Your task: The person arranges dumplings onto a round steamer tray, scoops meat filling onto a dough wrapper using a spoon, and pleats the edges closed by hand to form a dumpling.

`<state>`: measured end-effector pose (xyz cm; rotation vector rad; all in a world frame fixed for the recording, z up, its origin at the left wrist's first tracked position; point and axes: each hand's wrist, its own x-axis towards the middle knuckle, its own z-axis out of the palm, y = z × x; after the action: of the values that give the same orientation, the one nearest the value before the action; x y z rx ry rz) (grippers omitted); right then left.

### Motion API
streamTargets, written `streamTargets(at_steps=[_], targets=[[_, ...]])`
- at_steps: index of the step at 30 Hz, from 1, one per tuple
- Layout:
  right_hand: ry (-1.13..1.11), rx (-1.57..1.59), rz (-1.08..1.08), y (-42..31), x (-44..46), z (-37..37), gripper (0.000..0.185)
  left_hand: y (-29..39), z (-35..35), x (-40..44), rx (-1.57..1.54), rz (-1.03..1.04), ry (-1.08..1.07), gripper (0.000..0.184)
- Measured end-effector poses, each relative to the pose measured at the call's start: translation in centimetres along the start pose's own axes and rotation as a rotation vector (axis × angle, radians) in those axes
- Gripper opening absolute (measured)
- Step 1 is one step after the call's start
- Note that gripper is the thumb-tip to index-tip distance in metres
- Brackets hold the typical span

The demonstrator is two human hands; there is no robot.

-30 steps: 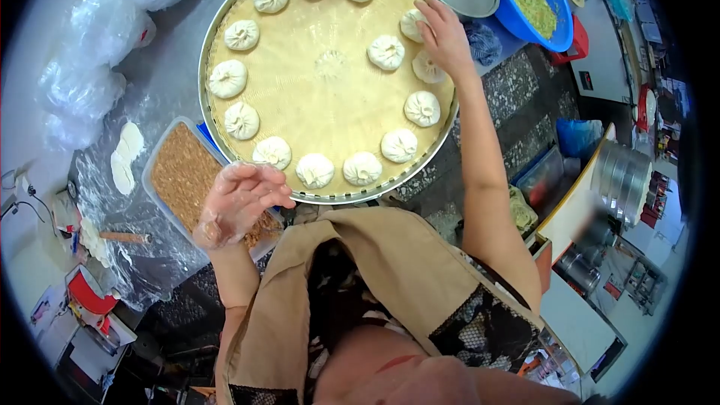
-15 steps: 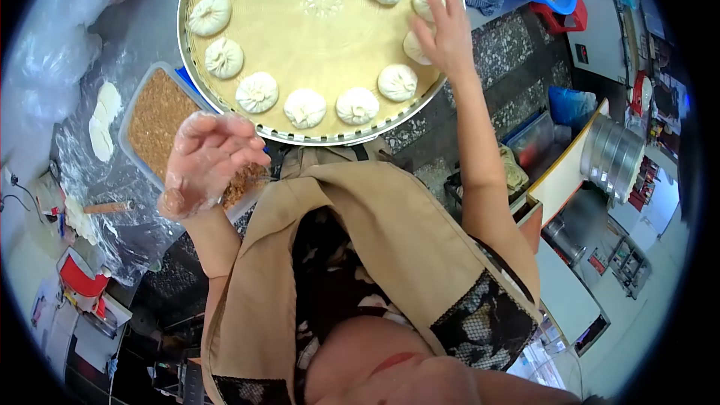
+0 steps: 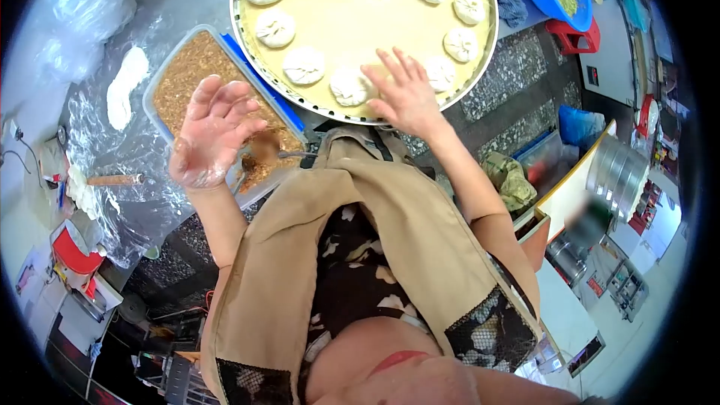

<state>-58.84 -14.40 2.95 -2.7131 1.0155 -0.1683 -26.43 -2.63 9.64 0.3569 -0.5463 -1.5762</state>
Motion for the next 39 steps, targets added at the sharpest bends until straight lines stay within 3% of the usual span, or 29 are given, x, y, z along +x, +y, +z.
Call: streamTargets(at_steps=[4,8,12,13,16,20,22,25,31,35,36,39], targets=[[-0.158,0.083,0.03,-1.7,1.1,0.4,0.058,0.6,-0.7,-1.1,0.009,0.013,0.067,0.084],[0.14,0.215,-0.067,-4.6,7.5,0.1,0.062,0.8,-1.2,-1.8,0.023,0.012,0.134,0.084],[0.191,0.152,-0.175,-5.4,14.6,3.6,0.067,0.7,-0.7,-1.9,0.037,0.007,0.157,0.084],[0.099,0.124,-0.171,-5.1,15.2,4.4,0.068,0.7,-0.6,-2.1,0.038,0.028,0.148,0.083],[0.098,0.121,-0.16,-4.5,16.0,4.5,0.068,0.8,-1.1,-3.2,0.012,0.072,0.182,0.083],[0.344,0.105,-0.05,-2.4,23.0,3.5,0.067,0.3,-1.3,-3.7,0.011,0.107,0.232,0.078],[0.349,0.079,-0.016,-1.4,26.1,4.4,0.067,0.2,-0.7,-3.4,0.017,0.123,0.206,0.075],[0.157,0.065,0.093,-0.8,28.0,5.4,0.067,-0.1,-0.7,-3.6,0.001,0.161,0.191,0.072],[0.194,0.115,0.072,0.1,27.4,5.7,0.067,-0.7,-0.7,-3.3,-0.002,0.156,0.222,0.072],[0.303,0.092,0.255,4.3,26.2,0.8,0.067,-1.1,-0.2,-2.1,0.004,0.139,0.219,0.072],[0.404,0.124,0.286,7.7,25.7,1.1,0.069,-1.4,-0.4,-1.7,0.001,0.135,0.216,0.072],[0.415,0.014,0.435,15.6,23.6,-1.4,0.079,-2.5,-0.6,-0.3,-0.007,0.072,0.24,0.073]])
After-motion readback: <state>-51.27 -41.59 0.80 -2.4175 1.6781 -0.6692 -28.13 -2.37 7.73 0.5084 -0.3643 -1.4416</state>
